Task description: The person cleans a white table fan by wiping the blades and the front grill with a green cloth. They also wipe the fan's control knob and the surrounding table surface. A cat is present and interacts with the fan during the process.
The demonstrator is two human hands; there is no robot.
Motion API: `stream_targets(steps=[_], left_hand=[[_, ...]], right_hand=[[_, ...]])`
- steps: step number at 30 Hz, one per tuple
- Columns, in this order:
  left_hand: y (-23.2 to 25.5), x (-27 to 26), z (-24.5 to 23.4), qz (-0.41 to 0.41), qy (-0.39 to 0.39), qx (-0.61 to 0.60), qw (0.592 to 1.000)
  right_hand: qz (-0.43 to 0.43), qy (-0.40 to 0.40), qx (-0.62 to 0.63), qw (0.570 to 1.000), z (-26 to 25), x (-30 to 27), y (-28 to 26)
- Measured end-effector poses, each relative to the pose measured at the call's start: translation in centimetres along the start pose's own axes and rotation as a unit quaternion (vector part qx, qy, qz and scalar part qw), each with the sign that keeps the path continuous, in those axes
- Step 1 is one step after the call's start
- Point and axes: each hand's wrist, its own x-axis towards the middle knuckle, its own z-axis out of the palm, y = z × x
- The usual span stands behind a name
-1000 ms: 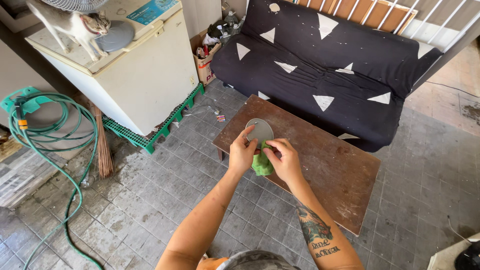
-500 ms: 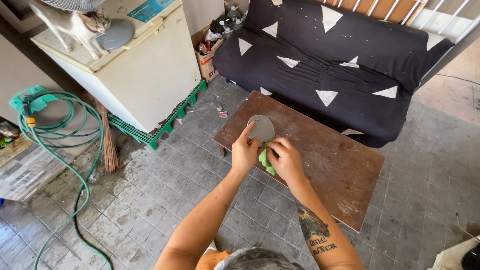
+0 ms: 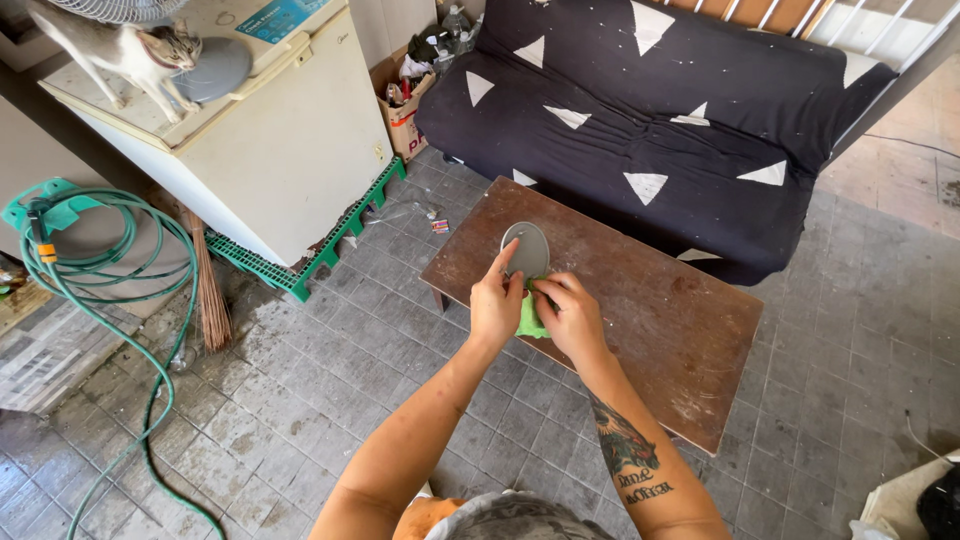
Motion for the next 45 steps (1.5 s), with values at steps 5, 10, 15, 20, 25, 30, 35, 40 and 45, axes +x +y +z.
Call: stream_targets(steps=[5, 10, 15, 20, 25, 30, 35, 40, 45], left_hand=[[0.3, -0.3, 0.3, 0.013, -0.013, -0.008, 1.000], [0.6, -0.8, 1.2, 0.013, -0.006, 0.016, 1.000], [0.5, -0.9, 1.5, 0.046, 0.001, 0.042, 0.998], [-0.6, -0.1, 0.8, 0.040, -0.022, -0.168, 0.985], [-0.6, 0.7, 0.0, -0.049, -0.071, -0.282, 0.955], [0.6, 0.5, -0.1, -0.134, -0.109, -0.367, 0.914], [0.6, 0.0, 0.6, -0.068, -0.120, -0.342, 0.930], [2.2, -1.6, 1.4, 0.023, -0.079, -0.224, 0.971], [4.1, -2.8, 0.9, 0.050, -0.042, -0.047, 0.997]], right_hand=[[0.054, 0.059, 0.037, 0.996, 0.7, -0.5, 0.3], [0.139, 0.091, 0.099, 0.981, 1.8, -0.7, 1.3], [0.064, 0.059, 0.116, 0.989, 0.4, -0.9, 0.8], [0.015, 0.056, 0.105, 0.993, -1.8, -1.0, 1.4], [0.067, 0.107, 0.167, 0.978, -3.6, -1.3, 1.5], [0.050, 0.106, 0.155, 0.981, -5.3, -1.5, -0.5], [0.030, 0.114, 0.135, 0.984, -6.3, -1.2, -1.9], [0.017, 0.064, 0.017, 0.998, -6.7, -1.4, -3.0], [0.008, 0.034, -0.043, 0.998, -6.1, -1.6, -3.4]])
